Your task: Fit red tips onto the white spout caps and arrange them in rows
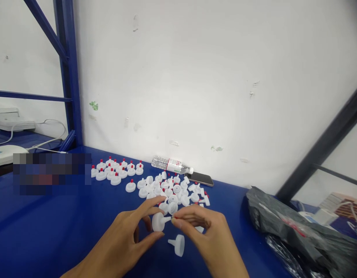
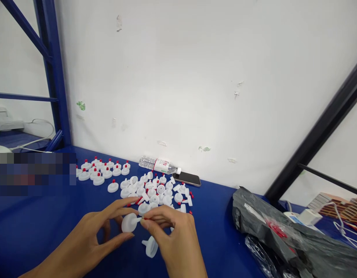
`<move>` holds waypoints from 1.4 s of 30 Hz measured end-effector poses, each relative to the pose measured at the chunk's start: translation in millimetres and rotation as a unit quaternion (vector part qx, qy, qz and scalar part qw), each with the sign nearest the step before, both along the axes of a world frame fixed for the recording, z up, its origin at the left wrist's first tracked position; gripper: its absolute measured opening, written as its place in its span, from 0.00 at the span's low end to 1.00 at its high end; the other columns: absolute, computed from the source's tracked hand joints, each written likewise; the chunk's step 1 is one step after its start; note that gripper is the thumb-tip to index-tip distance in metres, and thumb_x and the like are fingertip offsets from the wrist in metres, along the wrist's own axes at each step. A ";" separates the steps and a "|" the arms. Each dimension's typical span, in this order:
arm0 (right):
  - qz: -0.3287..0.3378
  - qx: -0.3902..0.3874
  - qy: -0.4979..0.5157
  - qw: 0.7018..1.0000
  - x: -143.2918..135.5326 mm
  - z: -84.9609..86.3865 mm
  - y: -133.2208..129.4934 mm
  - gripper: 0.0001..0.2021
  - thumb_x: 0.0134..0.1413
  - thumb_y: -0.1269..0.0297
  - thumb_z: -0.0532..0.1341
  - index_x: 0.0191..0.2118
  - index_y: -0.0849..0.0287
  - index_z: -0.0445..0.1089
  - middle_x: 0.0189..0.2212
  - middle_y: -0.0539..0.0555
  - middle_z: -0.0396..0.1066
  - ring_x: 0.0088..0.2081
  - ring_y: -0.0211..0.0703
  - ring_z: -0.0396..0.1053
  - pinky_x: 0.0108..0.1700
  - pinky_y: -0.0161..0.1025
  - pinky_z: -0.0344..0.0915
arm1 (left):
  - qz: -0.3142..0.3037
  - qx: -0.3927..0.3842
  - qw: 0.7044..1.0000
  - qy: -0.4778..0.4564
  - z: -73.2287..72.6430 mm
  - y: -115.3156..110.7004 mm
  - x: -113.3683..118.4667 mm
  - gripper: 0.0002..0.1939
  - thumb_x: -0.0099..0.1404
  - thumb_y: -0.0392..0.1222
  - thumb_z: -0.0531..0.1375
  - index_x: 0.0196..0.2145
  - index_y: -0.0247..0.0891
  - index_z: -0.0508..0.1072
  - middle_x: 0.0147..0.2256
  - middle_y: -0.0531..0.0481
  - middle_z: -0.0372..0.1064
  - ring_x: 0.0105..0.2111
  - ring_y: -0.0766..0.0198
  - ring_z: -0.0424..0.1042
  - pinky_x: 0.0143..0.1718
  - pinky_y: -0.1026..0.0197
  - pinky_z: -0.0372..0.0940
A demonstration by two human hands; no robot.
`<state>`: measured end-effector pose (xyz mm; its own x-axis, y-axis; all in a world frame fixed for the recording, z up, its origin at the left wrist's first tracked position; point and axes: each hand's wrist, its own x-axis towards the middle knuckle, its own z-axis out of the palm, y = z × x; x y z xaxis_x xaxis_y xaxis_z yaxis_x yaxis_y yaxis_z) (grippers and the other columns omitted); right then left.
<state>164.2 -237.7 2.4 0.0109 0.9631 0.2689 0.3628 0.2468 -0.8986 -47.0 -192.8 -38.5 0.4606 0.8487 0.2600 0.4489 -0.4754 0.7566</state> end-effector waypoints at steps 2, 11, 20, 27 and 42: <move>0.004 0.009 -0.018 1.000 -2.1 0.4 -0.7 0.03 0.57 0.63 0.70 0.34 0.51 0.82 0.32 0.48 0.82 0.34 0.42 0.79 0.38 0.30 0.72 | 0.008 0.013 1.000 -0.012 1.2 -3.2 1.4 0.30 0.67 0.50 0.64 0.65 0.58 0.62 0.38 0.62 0.79 0.21 0.71 0.68 0.29 0.69 0.66; 0.043 0.098 -0.075 0.991 -3.7 -0.5 -2.8 0.08 0.60 0.68 0.68 0.37 0.46 0.84 0.33 0.45 0.82 0.35 0.38 0.79 0.40 0.28 0.70 | -0.008 0.133 0.989 -0.060 -6.0 -7.4 4.2 0.31 0.65 0.45 0.67 0.63 0.62 0.65 0.40 0.64 0.81 0.19 0.72 0.65 0.25 0.71 0.65; 0.024 0.137 -0.055 0.989 -1.2 -0.6 -7.3 0.02 0.58 0.65 0.70 0.33 0.53 0.81 0.30 0.47 0.82 0.32 0.39 0.79 0.37 0.29 0.72 | -0.004 0.237 0.966 -0.105 -4.5 -14.4 7.1 0.24 0.67 0.55 0.65 0.60 0.61 0.69 0.33 0.61 0.78 0.22 0.73 0.70 0.26 0.73 0.67; 0.051 0.115 -0.033 0.992 -2.5 7.3 -11.7 0.05 0.61 0.62 0.67 0.37 0.51 0.83 0.40 0.52 0.82 0.41 0.43 0.79 0.39 0.31 0.73 | -0.043 0.288 0.948 -0.129 -1.2 -8.9 5.9 0.26 0.70 0.50 0.65 0.63 0.58 0.67 0.31 0.59 0.75 0.26 0.70 0.69 0.26 0.72 0.66; 0.026 0.016 0.029 0.999 -4.0 10.3 -7.6 0.13 0.50 0.67 0.72 0.43 0.52 0.75 0.31 0.48 0.82 0.31 0.40 0.78 0.32 0.31 0.68 | -0.027 0.213 0.971 -0.108 -7.1 -11.4 6.2 0.26 0.68 0.53 0.65 0.63 0.62 0.67 0.30 0.60 0.73 0.22 0.72 0.69 0.24 0.72 0.65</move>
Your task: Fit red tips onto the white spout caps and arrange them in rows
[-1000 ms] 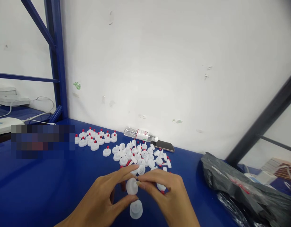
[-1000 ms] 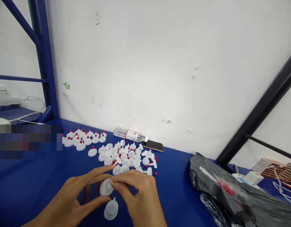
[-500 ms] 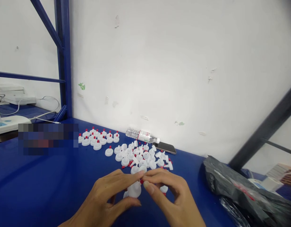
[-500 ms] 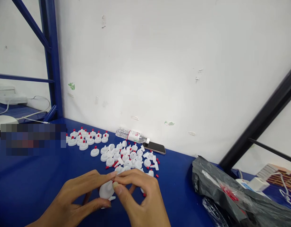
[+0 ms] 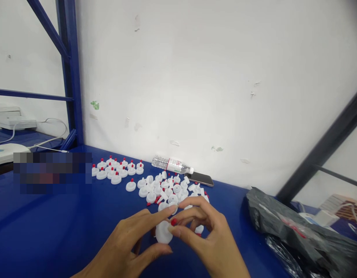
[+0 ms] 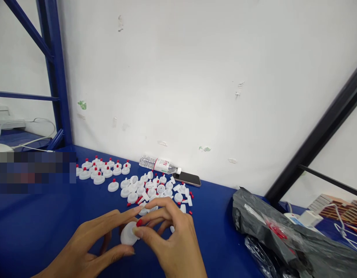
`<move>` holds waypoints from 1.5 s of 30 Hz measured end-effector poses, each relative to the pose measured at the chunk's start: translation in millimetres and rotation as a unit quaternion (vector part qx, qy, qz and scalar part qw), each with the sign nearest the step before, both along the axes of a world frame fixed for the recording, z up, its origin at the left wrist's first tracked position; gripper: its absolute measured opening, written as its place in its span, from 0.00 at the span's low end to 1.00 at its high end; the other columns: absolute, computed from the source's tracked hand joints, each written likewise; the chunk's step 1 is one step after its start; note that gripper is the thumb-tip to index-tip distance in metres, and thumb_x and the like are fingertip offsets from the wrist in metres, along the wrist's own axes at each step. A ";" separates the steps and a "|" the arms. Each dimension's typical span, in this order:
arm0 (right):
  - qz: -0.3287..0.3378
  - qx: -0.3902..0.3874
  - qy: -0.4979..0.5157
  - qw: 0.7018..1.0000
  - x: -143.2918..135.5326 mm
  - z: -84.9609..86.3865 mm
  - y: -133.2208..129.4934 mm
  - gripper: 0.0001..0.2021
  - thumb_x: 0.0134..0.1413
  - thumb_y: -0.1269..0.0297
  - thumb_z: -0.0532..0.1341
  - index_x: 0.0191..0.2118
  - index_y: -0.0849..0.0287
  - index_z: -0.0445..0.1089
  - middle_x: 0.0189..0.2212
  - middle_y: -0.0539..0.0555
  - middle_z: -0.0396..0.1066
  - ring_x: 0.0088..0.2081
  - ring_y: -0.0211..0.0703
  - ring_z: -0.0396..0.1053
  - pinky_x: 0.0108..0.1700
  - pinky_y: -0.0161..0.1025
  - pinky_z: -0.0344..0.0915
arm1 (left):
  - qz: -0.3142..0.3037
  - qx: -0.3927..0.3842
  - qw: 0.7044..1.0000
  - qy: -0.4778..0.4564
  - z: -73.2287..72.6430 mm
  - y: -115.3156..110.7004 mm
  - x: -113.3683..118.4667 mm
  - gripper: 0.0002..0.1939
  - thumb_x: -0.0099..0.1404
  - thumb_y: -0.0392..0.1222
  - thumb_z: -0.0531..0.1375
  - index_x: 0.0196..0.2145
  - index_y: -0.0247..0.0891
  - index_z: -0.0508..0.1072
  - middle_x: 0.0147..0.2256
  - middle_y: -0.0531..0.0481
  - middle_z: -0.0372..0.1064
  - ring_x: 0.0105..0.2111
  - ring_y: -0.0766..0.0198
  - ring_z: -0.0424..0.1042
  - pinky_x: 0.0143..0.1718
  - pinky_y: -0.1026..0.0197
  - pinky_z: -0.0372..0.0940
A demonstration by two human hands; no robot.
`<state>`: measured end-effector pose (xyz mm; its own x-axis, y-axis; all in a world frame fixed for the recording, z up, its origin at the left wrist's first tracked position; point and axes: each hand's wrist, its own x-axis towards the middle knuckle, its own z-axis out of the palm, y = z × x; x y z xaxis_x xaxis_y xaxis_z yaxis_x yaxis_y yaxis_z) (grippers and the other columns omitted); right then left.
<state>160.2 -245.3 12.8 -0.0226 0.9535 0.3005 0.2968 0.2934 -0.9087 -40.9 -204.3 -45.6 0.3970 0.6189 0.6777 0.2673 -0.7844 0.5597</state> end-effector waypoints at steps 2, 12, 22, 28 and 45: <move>0.000 -0.002 0.007 1.000 -0.1 0.4 -0.3 0.15 0.47 0.65 0.74 0.42 0.53 0.75 0.33 0.49 0.82 0.31 0.41 0.78 0.31 0.32 0.68 | 0.010 -0.009 1.000 -0.006 1.9 -0.8 0.0 0.22 0.69 0.56 0.63 0.60 0.61 0.71 0.32 0.59 0.75 0.23 0.72 0.68 0.25 0.72 0.65; -0.084 0.073 -0.004 0.994 8.8 -2.7 -2.3 0.15 0.64 0.49 0.61 0.38 0.57 0.74 0.31 0.53 0.77 0.25 0.39 0.73 0.27 0.33 0.67 | 0.034 -0.138 0.988 -0.066 15.8 -12.9 1.5 0.20 0.56 0.53 0.73 0.46 0.53 0.78 0.39 0.59 0.79 0.25 0.71 0.71 0.26 0.73 0.69; -0.089 0.101 -0.040 0.990 13.3 -4.3 -0.2 0.15 0.68 0.52 0.59 0.37 0.57 0.74 0.31 0.53 0.77 0.24 0.38 0.73 0.26 0.32 0.69 | 0.089 -0.177 0.972 0.125 20.2 20.5 -21.0 0.17 0.66 0.48 0.62 0.53 0.48 0.74 0.43 0.53 0.80 0.25 0.66 0.72 0.32 0.64 0.69; -0.111 0.090 -0.047 0.989 7.6 -2.7 -2.1 0.16 0.67 0.51 0.59 0.35 0.56 0.74 0.30 0.53 0.76 0.24 0.37 0.71 0.26 0.32 0.66 | 0.128 -0.214 0.945 0.211 17.7 44.8 -50.8 0.15 0.62 0.41 0.56 0.47 0.45 0.70 0.35 0.55 0.77 0.25 0.63 0.71 0.29 0.63 0.64; -0.099 0.098 -0.049 0.989 6.4 -5.5 -1.6 0.15 0.67 0.51 0.58 0.37 0.57 0.74 0.27 0.52 0.74 0.23 0.37 0.69 0.26 0.32 0.67 | 0.232 -0.128 0.935 0.234 16.0 21.3 -60.9 0.08 0.58 0.48 0.61 0.32 0.45 0.78 0.34 0.49 0.79 0.34 0.52 0.78 0.36 0.57 0.71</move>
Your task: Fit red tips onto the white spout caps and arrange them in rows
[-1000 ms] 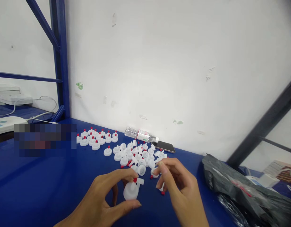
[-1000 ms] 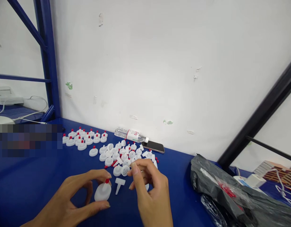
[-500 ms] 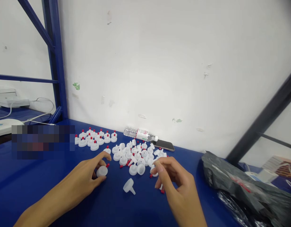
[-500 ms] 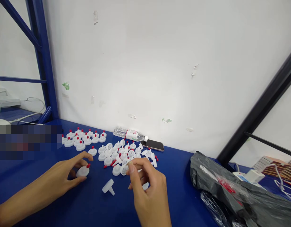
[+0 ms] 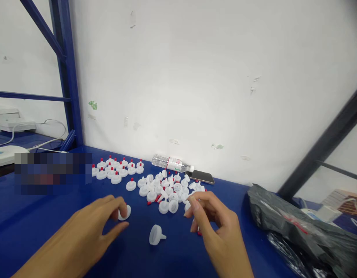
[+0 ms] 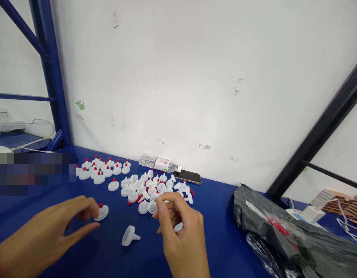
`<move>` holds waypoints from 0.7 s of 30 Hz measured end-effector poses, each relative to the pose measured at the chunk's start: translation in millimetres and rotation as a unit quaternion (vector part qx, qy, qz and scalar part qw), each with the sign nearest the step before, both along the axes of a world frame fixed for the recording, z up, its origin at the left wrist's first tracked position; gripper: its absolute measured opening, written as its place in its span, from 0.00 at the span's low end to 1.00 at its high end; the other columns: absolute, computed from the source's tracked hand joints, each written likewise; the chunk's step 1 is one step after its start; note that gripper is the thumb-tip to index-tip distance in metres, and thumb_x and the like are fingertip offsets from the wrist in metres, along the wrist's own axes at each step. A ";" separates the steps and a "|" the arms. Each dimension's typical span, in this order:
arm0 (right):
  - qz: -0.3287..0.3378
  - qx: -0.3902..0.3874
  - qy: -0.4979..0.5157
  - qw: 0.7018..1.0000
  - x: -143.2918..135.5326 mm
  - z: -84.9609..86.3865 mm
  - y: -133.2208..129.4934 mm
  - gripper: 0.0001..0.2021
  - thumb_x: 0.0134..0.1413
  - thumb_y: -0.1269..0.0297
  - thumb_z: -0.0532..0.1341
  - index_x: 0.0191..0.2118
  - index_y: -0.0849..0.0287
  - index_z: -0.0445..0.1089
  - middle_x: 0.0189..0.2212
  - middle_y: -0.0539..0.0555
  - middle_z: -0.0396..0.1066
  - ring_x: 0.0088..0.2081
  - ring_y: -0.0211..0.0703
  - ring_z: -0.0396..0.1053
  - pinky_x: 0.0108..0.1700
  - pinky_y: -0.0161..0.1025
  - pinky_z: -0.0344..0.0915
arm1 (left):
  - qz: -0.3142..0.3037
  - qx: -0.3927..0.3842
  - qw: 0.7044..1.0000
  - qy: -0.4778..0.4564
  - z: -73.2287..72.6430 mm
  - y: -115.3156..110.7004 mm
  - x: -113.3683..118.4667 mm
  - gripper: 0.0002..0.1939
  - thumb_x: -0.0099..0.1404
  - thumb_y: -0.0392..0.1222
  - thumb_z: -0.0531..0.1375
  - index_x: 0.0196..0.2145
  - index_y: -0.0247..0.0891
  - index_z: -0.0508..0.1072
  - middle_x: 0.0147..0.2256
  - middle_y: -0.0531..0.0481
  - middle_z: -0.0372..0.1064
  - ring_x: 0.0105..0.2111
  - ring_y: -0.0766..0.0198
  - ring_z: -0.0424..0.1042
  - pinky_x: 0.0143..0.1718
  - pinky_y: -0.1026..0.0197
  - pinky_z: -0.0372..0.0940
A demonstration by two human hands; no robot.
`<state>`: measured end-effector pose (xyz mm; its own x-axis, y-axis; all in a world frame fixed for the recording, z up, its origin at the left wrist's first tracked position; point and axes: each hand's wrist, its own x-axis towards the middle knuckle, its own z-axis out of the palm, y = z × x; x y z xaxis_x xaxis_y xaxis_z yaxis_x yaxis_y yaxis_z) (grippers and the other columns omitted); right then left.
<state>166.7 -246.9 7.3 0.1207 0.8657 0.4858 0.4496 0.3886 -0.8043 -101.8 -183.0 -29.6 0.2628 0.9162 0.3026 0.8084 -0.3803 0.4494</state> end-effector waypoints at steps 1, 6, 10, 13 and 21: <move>-0.001 -0.006 0.001 1.000 -0.3 0.5 -0.3 0.16 0.67 0.50 0.58 0.37 0.56 0.74 0.27 0.52 0.74 0.23 0.38 0.69 0.26 0.33 0.67 | -0.027 -0.011 1.000 0.000 1.2 -7.3 5.6 0.08 0.58 0.48 0.61 0.30 0.45 0.79 0.33 0.50 0.80 0.33 0.53 0.79 0.35 0.57 0.72; -0.026 -0.029 0.026 0.999 -5.1 4.6 -3.4 0.17 0.65 0.48 0.59 0.35 0.55 0.74 0.25 0.50 0.74 0.22 0.37 0.69 0.27 0.32 0.65 | -0.101 -0.044 0.992 0.059 -4.8 -19.8 30.5 0.16 0.65 0.48 0.56 0.44 0.49 0.83 0.46 0.47 0.81 0.47 0.47 0.80 0.48 0.50 0.75; -0.030 -0.024 0.029 0.999 -7.2 5.0 -4.2 0.17 0.66 0.48 0.59 0.36 0.55 0.74 0.25 0.50 0.74 0.22 0.37 0.68 0.27 0.32 0.65 | -0.002 -0.012 0.984 0.175 -2.7 -7.8 22.5 0.25 0.69 0.45 0.50 0.55 0.35 0.79 0.58 0.34 0.73 0.58 0.38 0.72 0.57 0.40 0.69; -0.032 -0.026 0.021 0.999 -7.7 4.0 -3.8 0.17 0.66 0.47 0.58 0.36 0.55 0.74 0.24 0.50 0.73 0.22 0.37 0.68 0.27 0.33 0.65 | 0.024 0.007 0.976 0.215 0.0 -2.9 10.1 0.27 0.69 0.43 0.48 0.54 0.31 0.79 0.58 0.31 0.72 0.57 0.36 0.73 0.56 0.37 0.70; -0.153 -0.003 -0.097 0.983 13.6 2.3 0.8 0.15 0.67 0.49 0.57 0.40 0.53 0.74 0.26 0.49 0.76 0.24 0.41 0.71 0.26 0.34 0.63 | -0.077 0.066 0.992 0.080 -17.6 -18.1 33.1 0.21 0.71 0.50 0.52 0.55 0.50 0.78 0.53 0.47 0.78 0.53 0.48 0.78 0.52 0.49 0.75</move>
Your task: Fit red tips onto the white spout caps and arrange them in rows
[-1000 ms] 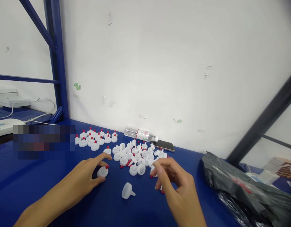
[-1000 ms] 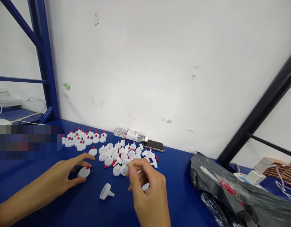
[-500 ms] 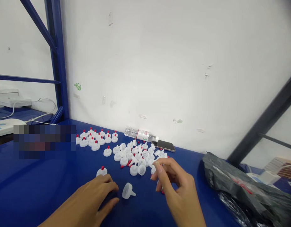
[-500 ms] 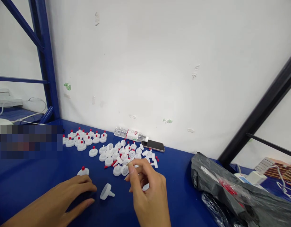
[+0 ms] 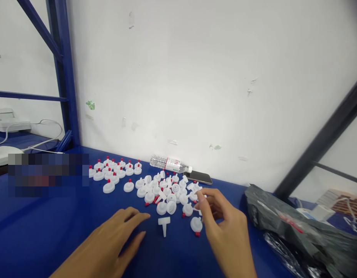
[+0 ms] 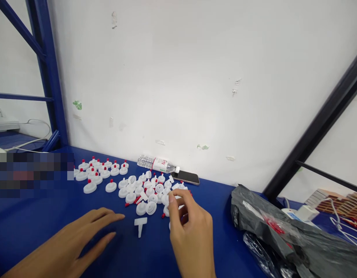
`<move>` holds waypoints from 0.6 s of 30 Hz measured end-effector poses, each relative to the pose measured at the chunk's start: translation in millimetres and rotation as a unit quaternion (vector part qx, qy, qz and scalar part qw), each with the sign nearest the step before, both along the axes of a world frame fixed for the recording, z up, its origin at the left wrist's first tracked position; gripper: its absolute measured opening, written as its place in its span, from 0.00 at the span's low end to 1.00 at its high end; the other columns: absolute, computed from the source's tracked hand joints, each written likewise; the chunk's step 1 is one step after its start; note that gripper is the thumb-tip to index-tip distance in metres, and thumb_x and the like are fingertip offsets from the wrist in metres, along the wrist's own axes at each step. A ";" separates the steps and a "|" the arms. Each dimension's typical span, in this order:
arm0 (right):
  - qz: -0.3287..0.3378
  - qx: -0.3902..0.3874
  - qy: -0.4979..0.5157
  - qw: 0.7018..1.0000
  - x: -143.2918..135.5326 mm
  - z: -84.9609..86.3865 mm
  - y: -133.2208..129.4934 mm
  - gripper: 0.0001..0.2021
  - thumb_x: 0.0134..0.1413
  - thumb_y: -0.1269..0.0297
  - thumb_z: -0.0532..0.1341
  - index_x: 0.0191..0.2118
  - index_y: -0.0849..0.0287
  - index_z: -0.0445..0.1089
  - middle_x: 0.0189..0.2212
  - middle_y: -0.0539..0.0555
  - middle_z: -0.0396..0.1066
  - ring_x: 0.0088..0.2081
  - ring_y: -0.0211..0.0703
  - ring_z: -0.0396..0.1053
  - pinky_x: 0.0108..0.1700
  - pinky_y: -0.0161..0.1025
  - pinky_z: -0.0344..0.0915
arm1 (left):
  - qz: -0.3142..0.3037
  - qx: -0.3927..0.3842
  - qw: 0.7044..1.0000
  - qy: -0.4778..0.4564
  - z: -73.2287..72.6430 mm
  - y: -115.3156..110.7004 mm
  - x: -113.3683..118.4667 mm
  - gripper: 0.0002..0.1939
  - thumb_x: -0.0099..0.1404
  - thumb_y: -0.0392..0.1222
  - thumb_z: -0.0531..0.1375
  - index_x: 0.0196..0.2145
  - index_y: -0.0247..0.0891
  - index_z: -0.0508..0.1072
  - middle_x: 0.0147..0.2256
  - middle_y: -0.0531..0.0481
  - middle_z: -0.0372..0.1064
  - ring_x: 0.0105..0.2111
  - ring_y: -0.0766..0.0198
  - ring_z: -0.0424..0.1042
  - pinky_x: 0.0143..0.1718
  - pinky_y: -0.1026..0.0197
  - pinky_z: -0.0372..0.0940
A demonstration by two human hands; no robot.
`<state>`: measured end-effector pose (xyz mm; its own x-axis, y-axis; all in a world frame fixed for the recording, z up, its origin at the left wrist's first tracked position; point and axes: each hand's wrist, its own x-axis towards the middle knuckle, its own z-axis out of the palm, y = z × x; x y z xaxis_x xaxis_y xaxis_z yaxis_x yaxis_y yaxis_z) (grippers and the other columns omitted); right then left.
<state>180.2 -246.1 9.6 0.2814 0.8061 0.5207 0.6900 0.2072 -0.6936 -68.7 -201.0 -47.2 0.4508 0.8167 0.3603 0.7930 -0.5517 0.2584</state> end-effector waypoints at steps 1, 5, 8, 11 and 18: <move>-0.015 -0.013 -0.024 1.000 5.8 0.6 0.1 0.15 0.67 0.49 0.57 0.40 0.52 0.75 0.26 0.49 0.76 0.24 0.41 0.71 0.26 0.35 0.63 | -0.021 0.012 1.000 -0.011 -2.3 -2.1 5.1 0.21 0.72 0.48 0.53 0.58 0.53 0.76 0.56 0.48 0.76 0.53 0.49 0.78 0.51 0.51 0.75; -0.063 -0.115 -0.118 0.984 29.1 3.6 -3.4 0.11 0.65 0.53 0.58 0.37 0.48 0.76 0.30 0.48 0.78 0.27 0.44 0.73 0.32 0.38 0.63 | -0.093 0.020 0.995 -0.009 -6.3 -8.5 21.8 0.28 0.72 0.38 0.51 0.66 0.61 0.64 0.63 0.51 0.68 0.54 0.53 0.77 0.50 0.54 0.76; -0.059 -0.201 -0.151 0.966 40.2 3.1 -8.5 0.09 0.65 0.58 0.60 0.35 0.47 0.76 0.32 0.46 0.79 0.30 0.45 0.75 0.34 0.38 0.62 | -0.119 0.006 0.992 0.029 -6.5 -10.3 30.2 0.32 0.69 0.33 0.53 0.67 0.61 0.63 0.66 0.50 0.65 0.57 0.47 0.74 0.53 0.46 0.73; -0.049 -0.286 -0.174 0.941 41.3 -0.2 -11.7 0.06 0.61 0.64 0.64 0.36 0.45 0.77 0.33 0.45 0.81 0.35 0.48 0.77 0.36 0.39 0.61 | -0.135 -0.015 0.989 0.063 -4.5 -8.9 35.8 0.34 0.66 0.29 0.54 0.65 0.56 0.66 0.65 0.46 0.65 0.58 0.42 0.72 0.55 0.41 0.71; -0.048 -0.365 -0.237 0.899 22.6 -8.4 -4.2 0.11 0.58 0.73 0.65 0.40 0.46 0.79 0.38 0.49 0.81 0.45 0.54 0.77 0.39 0.41 0.58 | -0.148 -0.030 0.987 0.054 -4.3 -0.4 36.2 0.28 0.65 0.25 0.51 0.57 0.47 0.75 0.48 0.46 0.77 0.47 0.52 0.77 0.48 0.53 0.74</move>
<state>202.8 -250.3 1.1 0.2539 0.9655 -0.0571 0.9345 -0.2601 -0.2430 -32.5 -201.4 -51.4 0.7062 0.6613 0.2529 0.6233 -0.7501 0.2210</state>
